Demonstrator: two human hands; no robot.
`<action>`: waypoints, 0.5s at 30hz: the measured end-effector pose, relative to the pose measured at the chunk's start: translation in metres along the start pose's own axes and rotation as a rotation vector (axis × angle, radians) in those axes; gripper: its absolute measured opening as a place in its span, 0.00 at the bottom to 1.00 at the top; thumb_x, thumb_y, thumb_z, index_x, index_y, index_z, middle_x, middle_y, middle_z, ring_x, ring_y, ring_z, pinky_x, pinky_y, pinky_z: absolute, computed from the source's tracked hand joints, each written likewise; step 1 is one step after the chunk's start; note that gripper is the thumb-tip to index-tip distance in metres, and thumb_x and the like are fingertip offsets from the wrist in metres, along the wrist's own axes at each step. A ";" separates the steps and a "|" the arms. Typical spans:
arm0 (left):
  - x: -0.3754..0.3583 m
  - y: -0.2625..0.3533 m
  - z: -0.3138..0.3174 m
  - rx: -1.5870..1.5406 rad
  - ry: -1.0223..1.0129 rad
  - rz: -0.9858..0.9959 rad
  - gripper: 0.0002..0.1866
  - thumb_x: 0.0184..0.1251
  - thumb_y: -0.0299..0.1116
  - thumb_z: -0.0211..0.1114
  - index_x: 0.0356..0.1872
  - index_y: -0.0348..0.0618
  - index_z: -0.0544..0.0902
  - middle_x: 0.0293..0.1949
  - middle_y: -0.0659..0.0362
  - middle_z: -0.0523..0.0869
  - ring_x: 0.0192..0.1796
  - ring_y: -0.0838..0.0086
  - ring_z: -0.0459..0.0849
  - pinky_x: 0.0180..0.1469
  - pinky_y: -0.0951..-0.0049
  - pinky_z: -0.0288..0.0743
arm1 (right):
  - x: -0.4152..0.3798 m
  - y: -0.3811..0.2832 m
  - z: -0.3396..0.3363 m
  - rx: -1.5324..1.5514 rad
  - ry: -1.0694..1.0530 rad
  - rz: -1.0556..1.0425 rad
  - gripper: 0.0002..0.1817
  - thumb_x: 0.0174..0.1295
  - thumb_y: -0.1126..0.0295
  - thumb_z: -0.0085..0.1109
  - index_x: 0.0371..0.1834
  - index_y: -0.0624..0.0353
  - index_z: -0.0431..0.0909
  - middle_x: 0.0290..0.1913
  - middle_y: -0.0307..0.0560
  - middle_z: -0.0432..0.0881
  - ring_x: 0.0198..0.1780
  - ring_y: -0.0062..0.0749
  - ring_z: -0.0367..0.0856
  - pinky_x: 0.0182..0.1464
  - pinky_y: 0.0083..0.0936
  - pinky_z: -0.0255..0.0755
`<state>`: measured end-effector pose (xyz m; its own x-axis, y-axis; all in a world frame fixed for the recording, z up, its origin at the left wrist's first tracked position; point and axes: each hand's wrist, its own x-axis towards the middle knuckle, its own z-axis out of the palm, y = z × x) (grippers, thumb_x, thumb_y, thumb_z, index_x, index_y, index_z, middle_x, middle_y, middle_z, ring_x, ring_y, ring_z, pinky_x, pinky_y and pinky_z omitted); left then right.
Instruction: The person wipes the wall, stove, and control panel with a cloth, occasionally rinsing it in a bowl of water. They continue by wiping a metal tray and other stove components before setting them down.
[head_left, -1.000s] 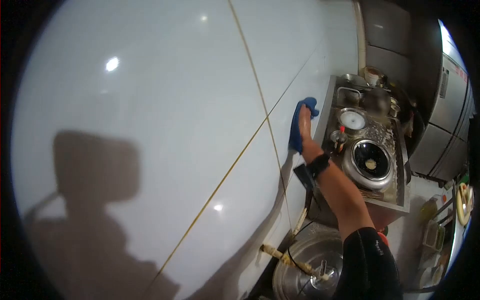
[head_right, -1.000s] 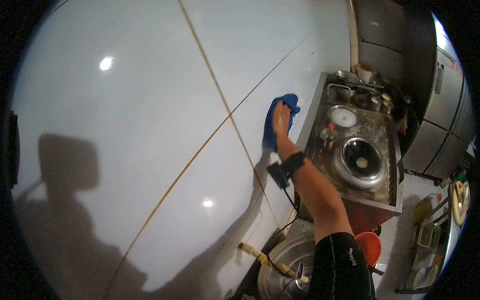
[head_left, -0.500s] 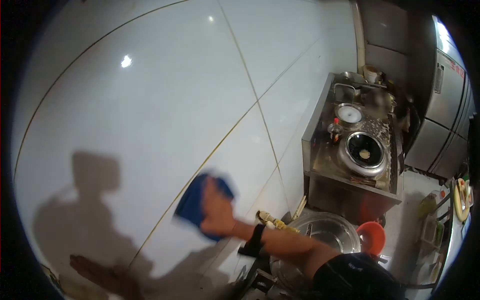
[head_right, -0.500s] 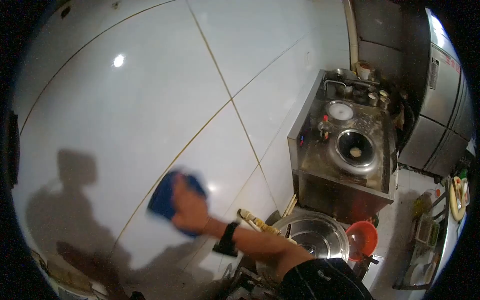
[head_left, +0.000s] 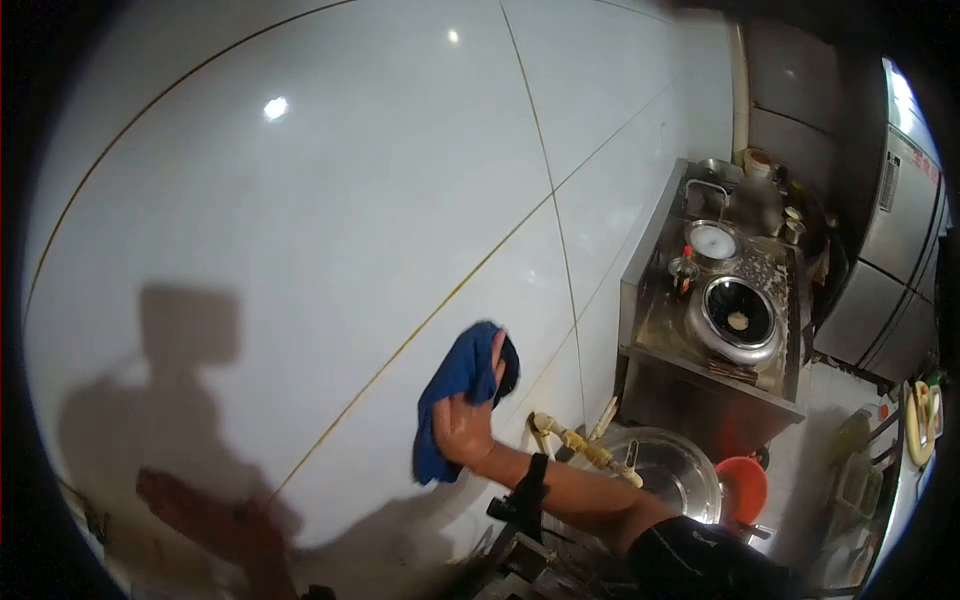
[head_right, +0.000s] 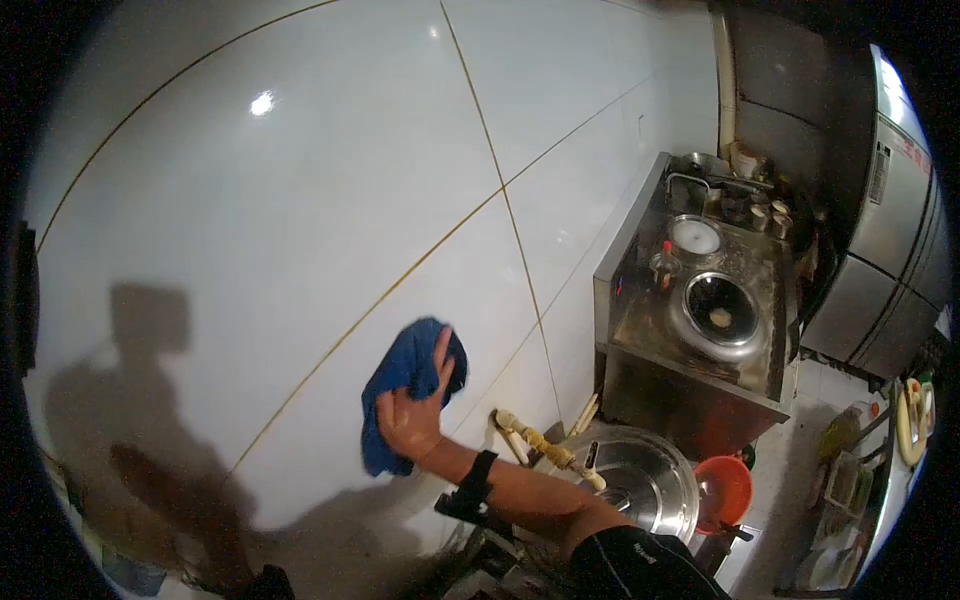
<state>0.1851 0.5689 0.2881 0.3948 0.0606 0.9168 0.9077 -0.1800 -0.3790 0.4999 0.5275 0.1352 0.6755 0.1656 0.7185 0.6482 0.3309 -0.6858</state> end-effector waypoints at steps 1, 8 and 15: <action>0.000 0.001 0.006 0.058 0.019 0.013 0.56 0.68 0.77 0.38 0.80 0.36 0.50 0.79 0.38 0.51 0.80 0.39 0.47 0.77 0.35 0.42 | 0.028 0.005 -0.007 0.019 0.028 -0.001 0.43 0.59 0.69 0.48 0.78 0.75 0.47 0.78 0.81 0.44 0.81 0.69 0.41 0.81 0.48 0.36; 0.006 -0.006 0.001 -0.033 0.056 0.133 0.57 0.66 0.78 0.39 0.80 0.35 0.50 0.79 0.37 0.50 0.80 0.40 0.48 0.78 0.36 0.39 | 0.186 0.236 -0.043 -0.237 0.355 0.098 0.19 0.77 0.65 0.39 0.45 0.75 0.72 0.50 0.75 0.75 0.52 0.69 0.71 0.61 0.52 0.64; 0.015 0.023 -0.025 -0.235 -0.046 -0.014 0.59 0.65 0.80 0.38 0.80 0.35 0.50 0.79 0.36 0.50 0.80 0.38 0.47 0.77 0.35 0.36 | 0.058 0.044 -0.008 -0.267 0.045 -0.227 0.35 0.67 0.68 0.46 0.75 0.76 0.56 0.78 0.75 0.53 0.78 0.72 0.50 0.79 0.56 0.42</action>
<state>0.2082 0.5416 0.2964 0.3930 0.1088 0.9131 0.8575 -0.4020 -0.3212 0.5703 0.5442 0.1460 0.5148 0.0727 0.8542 0.8486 0.0987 -0.5198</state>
